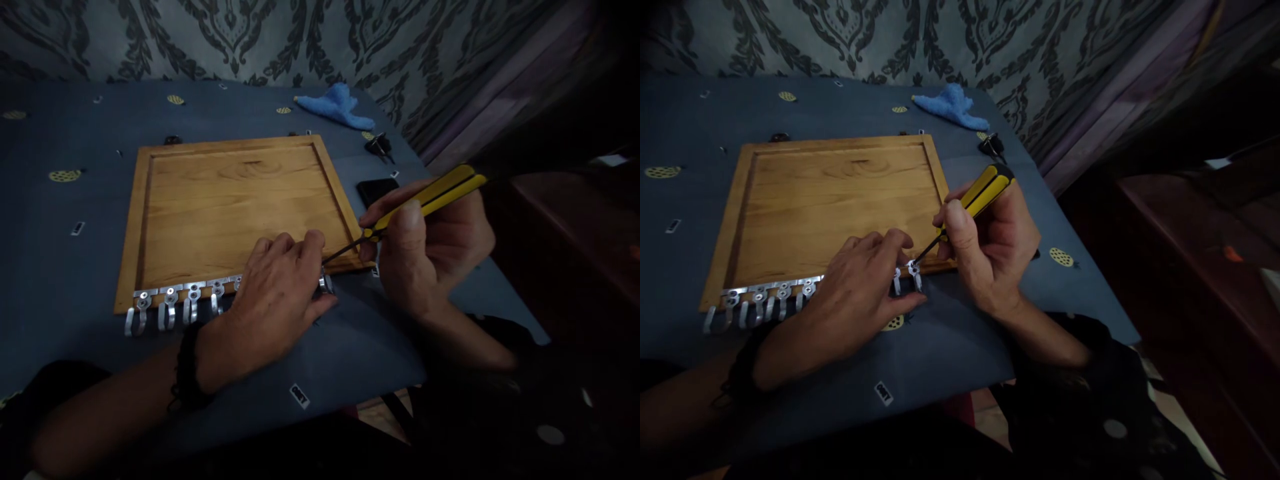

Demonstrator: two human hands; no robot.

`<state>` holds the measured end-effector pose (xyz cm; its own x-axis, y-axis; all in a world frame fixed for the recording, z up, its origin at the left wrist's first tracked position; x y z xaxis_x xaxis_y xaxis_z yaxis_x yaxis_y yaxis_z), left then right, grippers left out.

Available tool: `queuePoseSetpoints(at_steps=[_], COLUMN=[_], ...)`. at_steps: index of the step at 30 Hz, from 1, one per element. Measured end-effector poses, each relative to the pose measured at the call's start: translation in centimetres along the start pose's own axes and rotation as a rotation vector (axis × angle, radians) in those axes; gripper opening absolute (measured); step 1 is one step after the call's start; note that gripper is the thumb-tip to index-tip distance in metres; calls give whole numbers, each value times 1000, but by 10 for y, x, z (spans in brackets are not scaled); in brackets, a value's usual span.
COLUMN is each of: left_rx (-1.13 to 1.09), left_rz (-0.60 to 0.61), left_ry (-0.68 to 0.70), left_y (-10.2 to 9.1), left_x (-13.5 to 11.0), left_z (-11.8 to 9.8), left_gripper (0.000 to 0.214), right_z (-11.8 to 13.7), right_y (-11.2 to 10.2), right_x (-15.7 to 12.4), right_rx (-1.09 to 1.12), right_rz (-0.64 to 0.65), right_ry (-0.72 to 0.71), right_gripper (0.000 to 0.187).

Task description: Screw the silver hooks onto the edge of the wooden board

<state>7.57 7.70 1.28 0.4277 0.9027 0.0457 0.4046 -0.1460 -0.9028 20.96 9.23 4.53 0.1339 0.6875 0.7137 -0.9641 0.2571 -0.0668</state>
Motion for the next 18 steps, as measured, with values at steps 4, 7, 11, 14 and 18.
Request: queuePoseSetpoints(at_steps=[4,7,11,14,18], left_rx=[0,3,3,-2,-3], left_rz=[5,6,5,1,-2], left_ry=[-6,-9,-9,-9,-9], left_y=[0,0,0,0,1], left_x=[0,1,0,1,1], left_z=[0,1,1,1,1], left_gripper=[49,49,50,50,49], right_z=[2,2,3,3,2], right_y=[0,1,2,1,1], right_x=[1,1,1,0,-2], right_rx=[16,25,17,11,-34], right_rz=[-27,-21,1,7,37], right_ry=[3,-10,-23,-29,-31], right_gripper=[12,10,10,12,12])
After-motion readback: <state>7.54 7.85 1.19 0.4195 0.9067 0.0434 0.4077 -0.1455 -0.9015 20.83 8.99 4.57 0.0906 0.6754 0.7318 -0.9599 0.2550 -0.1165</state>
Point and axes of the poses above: each hand's wrist, its own x-axis towards the middle knuckle, its own y-axis out of the palm, z = x × y, the point moved 8 cm from there along x, towards the middle knuckle, and after that the axes turned 7 degrees about -y, right-handed, at the moved point
